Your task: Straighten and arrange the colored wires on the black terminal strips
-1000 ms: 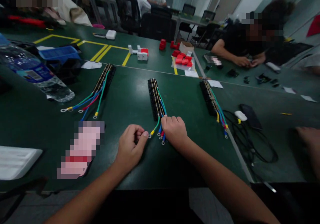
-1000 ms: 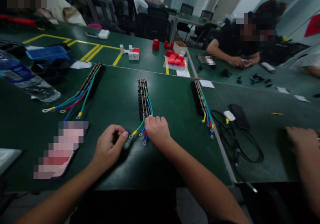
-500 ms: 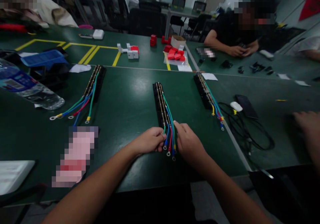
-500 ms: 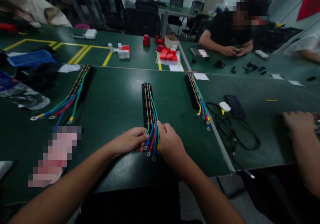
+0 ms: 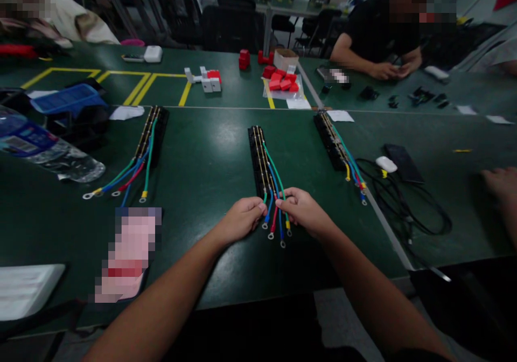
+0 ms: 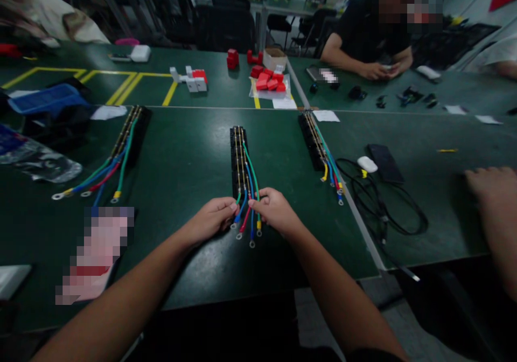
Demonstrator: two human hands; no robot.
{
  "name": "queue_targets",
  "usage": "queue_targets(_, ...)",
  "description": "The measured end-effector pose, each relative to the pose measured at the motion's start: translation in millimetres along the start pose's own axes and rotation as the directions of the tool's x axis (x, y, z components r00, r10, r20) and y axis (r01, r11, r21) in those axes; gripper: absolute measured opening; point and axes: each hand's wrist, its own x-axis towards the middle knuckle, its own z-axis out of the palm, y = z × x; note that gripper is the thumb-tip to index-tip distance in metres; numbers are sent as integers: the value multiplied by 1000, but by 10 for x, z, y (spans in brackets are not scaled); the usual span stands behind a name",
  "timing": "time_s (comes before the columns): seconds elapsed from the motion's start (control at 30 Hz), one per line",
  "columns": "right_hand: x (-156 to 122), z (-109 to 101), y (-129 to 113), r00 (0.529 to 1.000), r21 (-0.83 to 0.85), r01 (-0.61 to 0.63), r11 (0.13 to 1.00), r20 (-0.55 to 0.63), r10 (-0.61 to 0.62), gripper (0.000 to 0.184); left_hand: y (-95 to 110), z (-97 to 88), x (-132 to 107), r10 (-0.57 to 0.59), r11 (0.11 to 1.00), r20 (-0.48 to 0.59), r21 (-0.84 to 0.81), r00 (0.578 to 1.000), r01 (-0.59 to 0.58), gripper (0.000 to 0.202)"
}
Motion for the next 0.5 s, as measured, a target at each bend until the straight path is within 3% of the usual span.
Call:
queue_targets(0.13, 27, 37, 39, 999, 111, -4, 994, 41, -1, 26, -13, -5, 2, -1, 999, -63, -54, 998, -2, 32)
queue_targets(0.37, 24, 118, -12, 982, 219, -129, 967, 161, 94, 27, -10, -17, -22, 48, 993, -149, -104, 988, -63, 32)
queue_targets(0.5, 44, 157, -32, 947, 373, -185, 909, 314, 63, 23, 15, -38, -43, 101, 976, -149, -178, 984, -127, 30)
